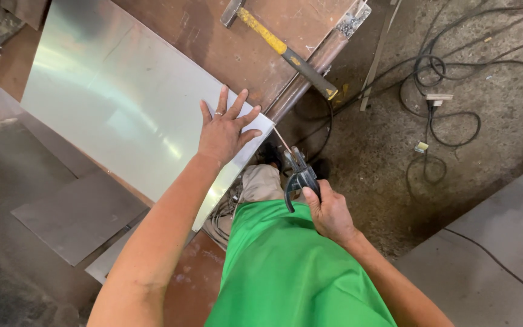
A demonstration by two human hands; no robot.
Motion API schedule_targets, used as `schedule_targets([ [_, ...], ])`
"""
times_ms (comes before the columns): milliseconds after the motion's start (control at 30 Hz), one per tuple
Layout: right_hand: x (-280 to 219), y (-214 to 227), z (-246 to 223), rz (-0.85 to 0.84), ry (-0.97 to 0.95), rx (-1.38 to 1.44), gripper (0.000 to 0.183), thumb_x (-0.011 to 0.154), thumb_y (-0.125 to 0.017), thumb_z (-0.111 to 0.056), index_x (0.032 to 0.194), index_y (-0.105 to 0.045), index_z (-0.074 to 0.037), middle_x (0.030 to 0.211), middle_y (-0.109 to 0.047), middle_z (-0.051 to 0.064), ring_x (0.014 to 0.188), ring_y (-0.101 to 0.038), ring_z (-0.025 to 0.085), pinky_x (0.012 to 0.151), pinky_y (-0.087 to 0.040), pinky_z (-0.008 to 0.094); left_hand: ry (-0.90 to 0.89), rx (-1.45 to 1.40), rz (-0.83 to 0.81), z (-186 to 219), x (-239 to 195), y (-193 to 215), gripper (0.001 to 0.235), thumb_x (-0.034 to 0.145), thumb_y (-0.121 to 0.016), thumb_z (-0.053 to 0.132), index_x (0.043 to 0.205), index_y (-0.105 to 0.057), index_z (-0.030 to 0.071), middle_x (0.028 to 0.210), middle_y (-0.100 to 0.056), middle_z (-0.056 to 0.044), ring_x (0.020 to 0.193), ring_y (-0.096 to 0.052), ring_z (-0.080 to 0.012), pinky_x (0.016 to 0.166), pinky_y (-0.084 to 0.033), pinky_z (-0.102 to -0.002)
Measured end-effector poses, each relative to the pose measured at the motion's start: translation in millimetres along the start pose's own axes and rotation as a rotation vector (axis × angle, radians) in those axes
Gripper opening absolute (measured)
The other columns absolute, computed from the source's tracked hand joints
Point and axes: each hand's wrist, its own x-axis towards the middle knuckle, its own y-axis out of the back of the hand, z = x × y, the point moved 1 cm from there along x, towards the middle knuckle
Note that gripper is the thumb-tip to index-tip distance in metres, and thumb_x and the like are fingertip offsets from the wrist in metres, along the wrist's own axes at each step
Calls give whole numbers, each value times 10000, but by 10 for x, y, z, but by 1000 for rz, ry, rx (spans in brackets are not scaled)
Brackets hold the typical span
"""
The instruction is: Measure and assemble metal parts to create a tray.
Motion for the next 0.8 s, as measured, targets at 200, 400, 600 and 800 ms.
schedule_targets([
  [200, 13, -8, 27, -46, -52, -21, 317, 1021, -596, -326, 1021, -563, -11, 663, -642, 187, 589, -653, 397, 499, -482, 469, 5, 1, -4, 26, -9, 47, 599, 880, -615, 606, 1436, -583, 386, 1667, -268, 53, 1553, -114, -350, 1134, -127, -795],
  [400, 9, -17, 58, -23, -28, -46, 312, 1027, -599, -325, 1001, -557, -17, 668, -631, 183, 595, -644, 400, 507, -480, 473, 2, -11, 1, 33, -11, 62, 596, 876, -638, 589, 1432, -585, 379, 1664, -276, 45, 1553, -127, -354, 1131, -128, -794],
  [600, 42, 17, 15, -77, -143, 13, 294, 1018, -588, -318, 1017, -574, -24, 682, -633, 195, 598, -655, 387, 523, -483, 471, 67, 24, -194, 176, -18, 430, 473, 910, -650, 562, 1354, -629, 398, 1673, -231, 77, 1582, -105, -330, 1176, -115, -764],
  [800, 26, -23, 112, -54, -38, -17, 311, 1035, -583, -343, 1014, -562, -33, 707, -637, 185, 605, -642, 378, 507, -487, 456, -8, 25, -17, 4, 4, 16, 578, 915, -625, 591, 1448, -569, 372, 1679, -231, 49, 1556, -106, -352, 1132, -137, -798],
])
